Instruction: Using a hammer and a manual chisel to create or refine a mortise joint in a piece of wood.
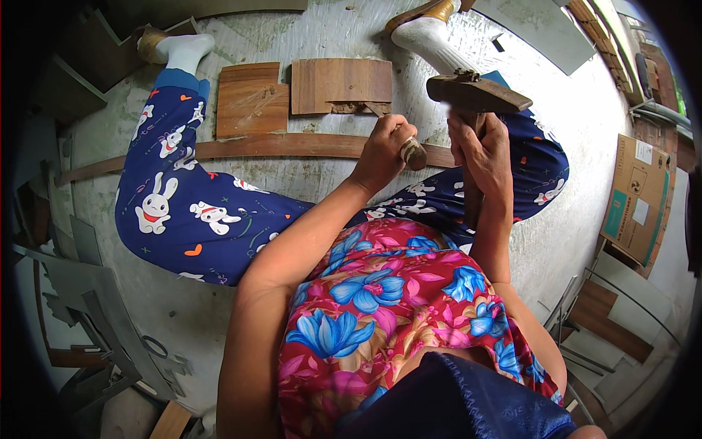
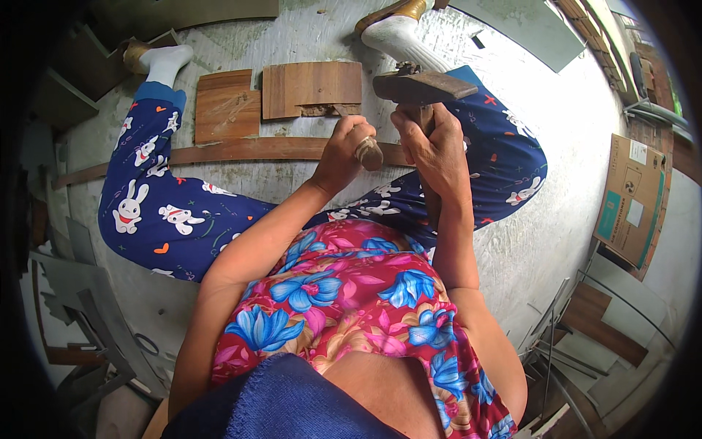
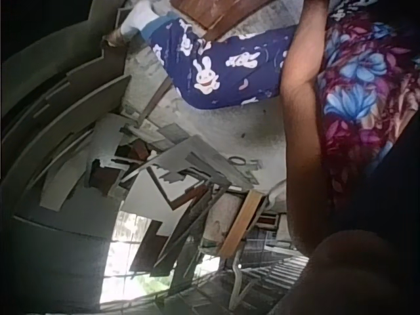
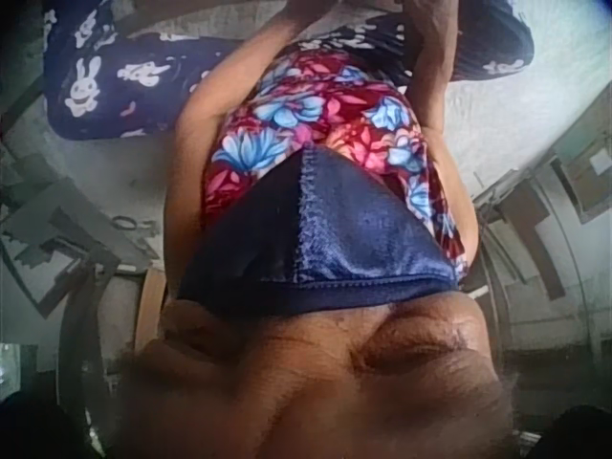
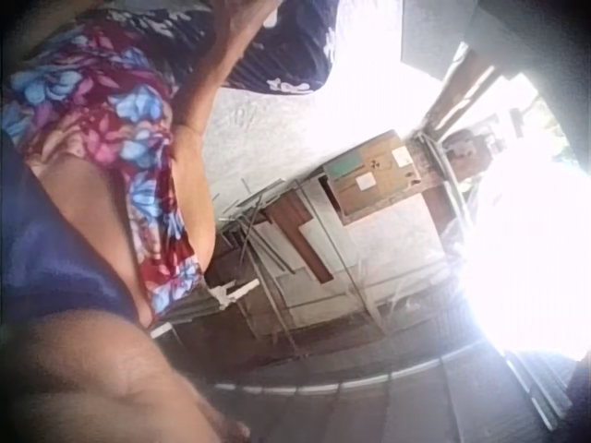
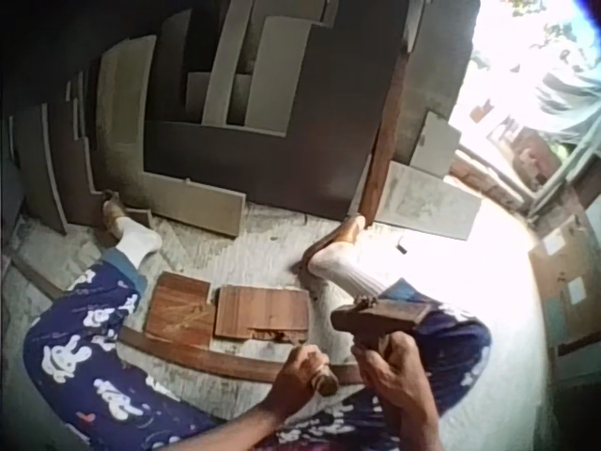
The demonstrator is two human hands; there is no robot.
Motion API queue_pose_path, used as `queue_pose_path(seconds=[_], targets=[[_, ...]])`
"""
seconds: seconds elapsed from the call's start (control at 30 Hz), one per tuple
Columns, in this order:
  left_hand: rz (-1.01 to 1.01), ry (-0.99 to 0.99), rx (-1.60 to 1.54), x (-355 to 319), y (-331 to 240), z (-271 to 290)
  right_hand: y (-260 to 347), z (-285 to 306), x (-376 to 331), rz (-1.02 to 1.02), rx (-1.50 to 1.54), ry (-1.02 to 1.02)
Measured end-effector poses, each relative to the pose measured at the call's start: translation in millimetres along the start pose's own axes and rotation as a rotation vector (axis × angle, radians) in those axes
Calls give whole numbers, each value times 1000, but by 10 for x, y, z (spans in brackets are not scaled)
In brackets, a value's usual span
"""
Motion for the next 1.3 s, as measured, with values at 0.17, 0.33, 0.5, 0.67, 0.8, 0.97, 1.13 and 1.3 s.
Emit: queue_pose_path(seconds=[0.17,0.33,0.5,0.67,0.8,0.97,1.13,1.3], targets=[[26,12,-49,15,19,-8,-9,-20,-19,-16,-30,-2],[26,20,-59,72,69,16,3,24,-71,5,-132,18],[11,-64,-85,137,79,73,69,95,-441,93,-235,-76],[51,-91,-134,208,70,80,72,-77,-589,404,-598,127],[29,-87,-146,166,148,41,24,-106,-549,29,-509,162],[50,-90,-143,210,92,71,-108,118,-797,151,-472,32],[-6,-96,-156,228,117,55,42,-106,-440,216,-537,102],[75,-109,-173,347,103,31,4,-135,-354,99,-469,81]])
Point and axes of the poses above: each hand's wrist, its own x-axis towards the middle knuckle, its own z-axis out of the back of the hand, y = z × x, the point moved 2 cm from there along x, towards the middle knuckle, and after that the axes turned 2 degrees about y, right-handed, at the moved point
